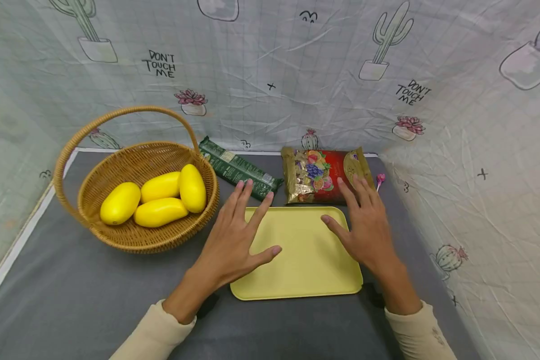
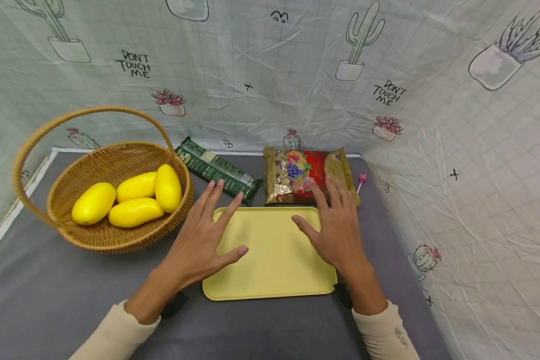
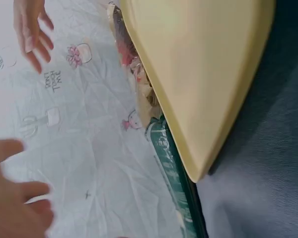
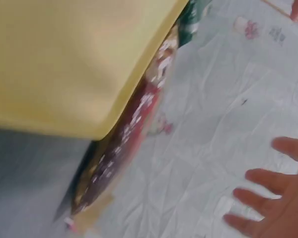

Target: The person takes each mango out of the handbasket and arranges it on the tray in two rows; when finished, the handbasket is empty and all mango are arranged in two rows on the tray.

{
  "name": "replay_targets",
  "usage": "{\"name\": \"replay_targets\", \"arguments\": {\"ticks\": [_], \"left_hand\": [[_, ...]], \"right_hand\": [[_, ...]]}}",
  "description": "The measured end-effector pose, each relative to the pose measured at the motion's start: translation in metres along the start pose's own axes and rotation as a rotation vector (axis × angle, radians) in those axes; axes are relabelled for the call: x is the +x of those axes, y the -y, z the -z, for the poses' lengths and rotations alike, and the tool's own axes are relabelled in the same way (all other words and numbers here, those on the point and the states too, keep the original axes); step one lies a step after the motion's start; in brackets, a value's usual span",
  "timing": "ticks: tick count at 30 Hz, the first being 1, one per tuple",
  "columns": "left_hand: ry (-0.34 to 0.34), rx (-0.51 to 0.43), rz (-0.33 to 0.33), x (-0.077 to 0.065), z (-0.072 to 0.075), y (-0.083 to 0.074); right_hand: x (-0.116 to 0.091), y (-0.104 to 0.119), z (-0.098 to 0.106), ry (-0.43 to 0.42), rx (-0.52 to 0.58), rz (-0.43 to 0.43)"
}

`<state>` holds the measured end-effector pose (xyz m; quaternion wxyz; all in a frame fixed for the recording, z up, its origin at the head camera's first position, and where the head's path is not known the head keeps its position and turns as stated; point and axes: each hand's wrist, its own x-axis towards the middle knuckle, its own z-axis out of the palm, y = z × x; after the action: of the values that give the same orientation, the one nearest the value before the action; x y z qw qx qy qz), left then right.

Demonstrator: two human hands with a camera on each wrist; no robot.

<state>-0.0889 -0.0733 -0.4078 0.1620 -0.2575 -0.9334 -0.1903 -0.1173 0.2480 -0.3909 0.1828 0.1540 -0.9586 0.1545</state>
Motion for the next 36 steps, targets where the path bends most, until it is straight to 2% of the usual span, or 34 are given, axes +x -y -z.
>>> {"name": "replay_targets", "arguments": {"ticks": [5,11,15,19,24,27,29,32,36], "left_hand": [[-0.325,-0.105,-0.047,-0.011,0.016,0.0],[-0.748,-0.151,-0.04,-0.024,0.033,0.005],[-0.969,-0.153,0.041,-0.033,0.044,0.012],[-1.102,-0.142,0.202,-0.046,0.054,0.023],[-1.191,-0.15,0.421,-0.063,0.063,0.036],[-1.185,-0.165,0.525,-0.075,0.066,0.043],[-1.138,-0.182,0.59,-0.084,0.066,0.05],[-1.026,-0.227,0.689,-0.098,0.061,0.063],[-0.881,-0.336,0.796,-0.114,0.052,0.078]], "right_hand": [[0.01,0.022,0.001,-0.121,0.163,0.115],[0.023,0.049,0.001,-0.207,0.267,0.245],[0.032,0.067,-0.001,-0.217,0.296,0.312],[0.04,0.083,-0.005,-0.222,0.33,0.37],[0.05,0.102,-0.011,-0.242,0.369,0.434],[0.055,0.111,-0.014,-0.245,0.389,0.468],[0.059,0.117,-0.015,-0.242,0.405,0.486],[0.063,0.126,-0.018,-0.231,0.411,0.507],[0.068,0.138,-0.023,-0.211,0.415,0.524]]}}
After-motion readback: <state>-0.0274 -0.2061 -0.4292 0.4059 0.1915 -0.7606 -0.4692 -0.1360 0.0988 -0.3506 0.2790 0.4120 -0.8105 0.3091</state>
